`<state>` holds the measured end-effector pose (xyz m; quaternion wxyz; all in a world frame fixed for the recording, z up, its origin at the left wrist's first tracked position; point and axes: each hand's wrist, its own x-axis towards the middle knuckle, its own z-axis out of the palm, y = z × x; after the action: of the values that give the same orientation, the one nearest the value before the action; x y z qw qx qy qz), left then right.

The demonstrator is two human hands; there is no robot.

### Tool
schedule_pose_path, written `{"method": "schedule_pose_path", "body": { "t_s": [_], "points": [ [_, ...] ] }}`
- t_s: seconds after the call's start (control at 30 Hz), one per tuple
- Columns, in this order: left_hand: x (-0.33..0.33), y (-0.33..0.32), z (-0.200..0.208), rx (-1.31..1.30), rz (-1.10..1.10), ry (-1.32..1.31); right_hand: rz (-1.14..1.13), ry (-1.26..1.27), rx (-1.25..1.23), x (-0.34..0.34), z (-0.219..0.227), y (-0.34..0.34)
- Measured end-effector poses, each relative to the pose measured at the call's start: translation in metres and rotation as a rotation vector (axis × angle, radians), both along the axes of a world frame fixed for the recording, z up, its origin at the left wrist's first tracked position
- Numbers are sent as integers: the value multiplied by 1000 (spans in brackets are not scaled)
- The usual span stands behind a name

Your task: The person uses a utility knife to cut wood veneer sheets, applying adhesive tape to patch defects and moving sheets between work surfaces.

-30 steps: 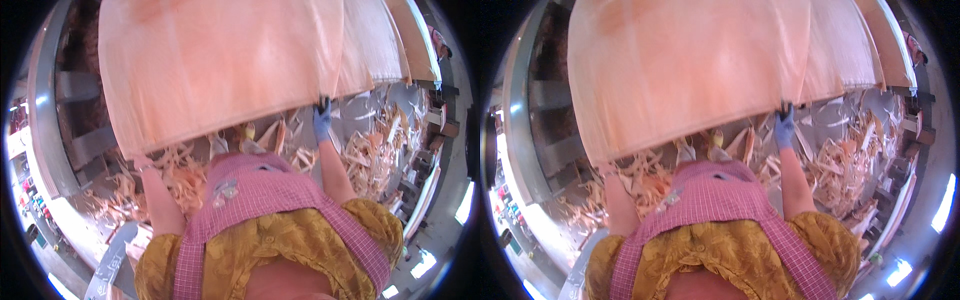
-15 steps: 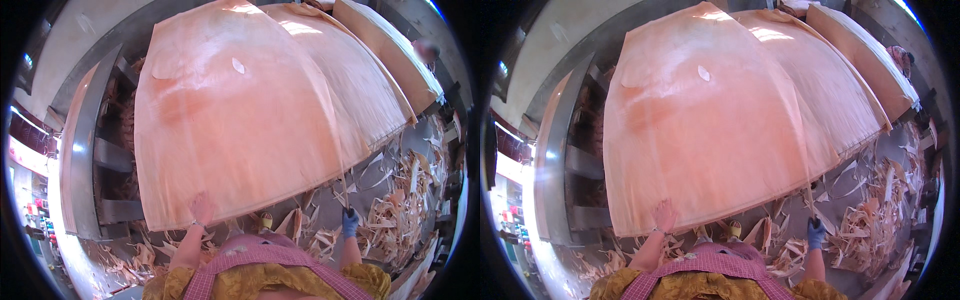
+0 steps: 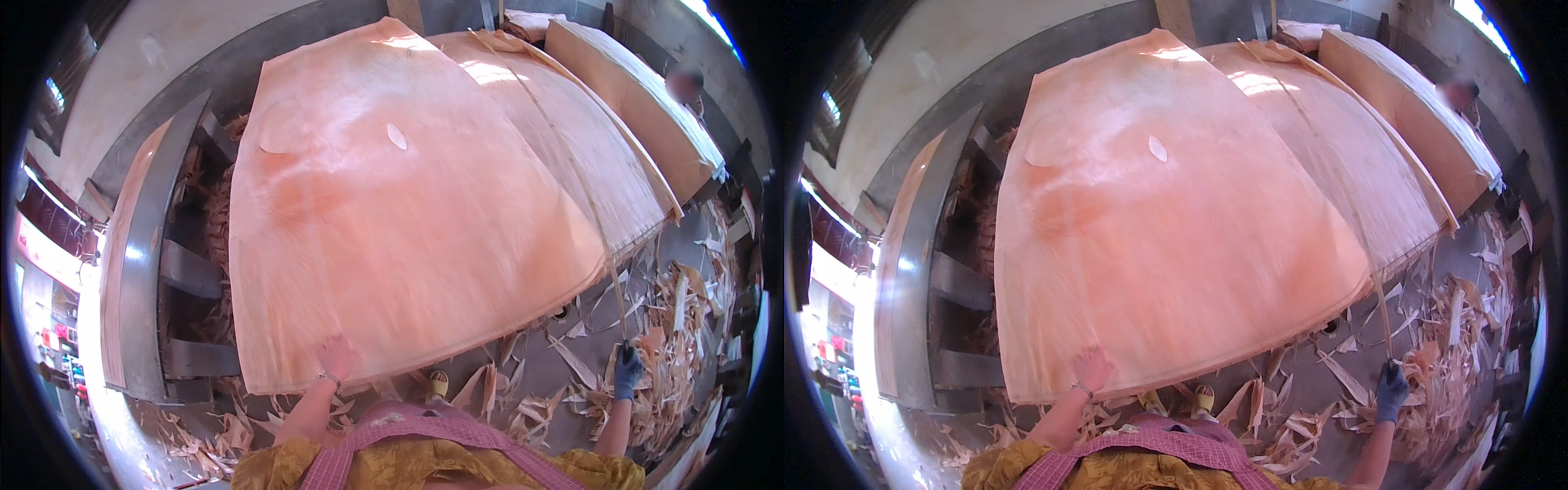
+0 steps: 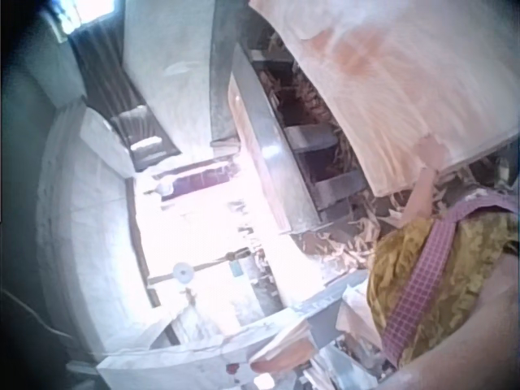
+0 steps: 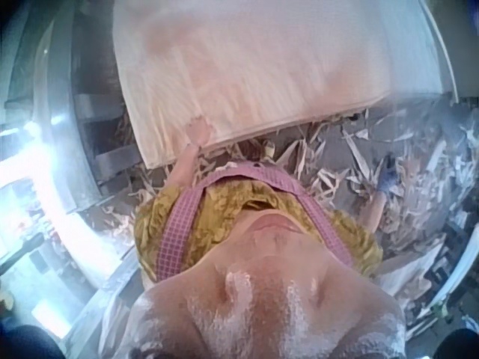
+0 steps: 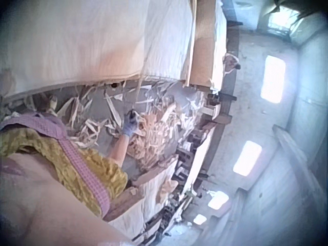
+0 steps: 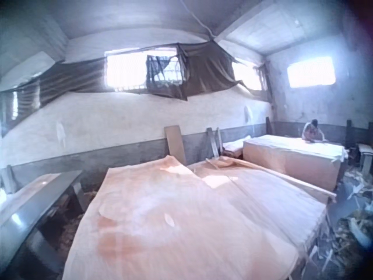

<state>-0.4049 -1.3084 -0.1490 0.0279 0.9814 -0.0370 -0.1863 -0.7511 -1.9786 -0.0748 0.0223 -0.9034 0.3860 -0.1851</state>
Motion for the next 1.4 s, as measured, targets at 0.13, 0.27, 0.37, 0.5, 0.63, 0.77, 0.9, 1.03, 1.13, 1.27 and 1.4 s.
{"method": "schedule_pose_path", "body": {
  "t_s": [0.13,0.27,0.37,0.5,0.63,0.77,0.9,1.03,1.13,1.27,1.4],
  "points": [
    [4,-3,2,25,-54,-52,52,-172,347,155,5,54],
    [7,2,-4,-31,-36,-107,128,-266,690,321,23,113],
    [16,14,-23,-56,-70,44,194,-229,734,428,10,124],
    [9,16,-21,-27,-95,-62,296,-129,655,544,-5,108],
    [20,14,-26,-210,-53,-5,301,-158,646,634,-6,27],
    [21,11,-2,-155,51,180,231,-180,1042,697,-1,17],
    [37,8,-25,-240,60,163,247,-272,1149,710,-13,-34],
    [44,2,-37,-179,21,171,338,-256,1001,680,-26,-52],
    [42,0,-45,-89,2,241,304,-218,993,645,-21,-58],
    [59,17,-67,13,-189,378,288,-133,936,619,-12,-94],
    [57,30,-81,76,-256,230,322,-182,921,591,1,-93]
  ]
}}
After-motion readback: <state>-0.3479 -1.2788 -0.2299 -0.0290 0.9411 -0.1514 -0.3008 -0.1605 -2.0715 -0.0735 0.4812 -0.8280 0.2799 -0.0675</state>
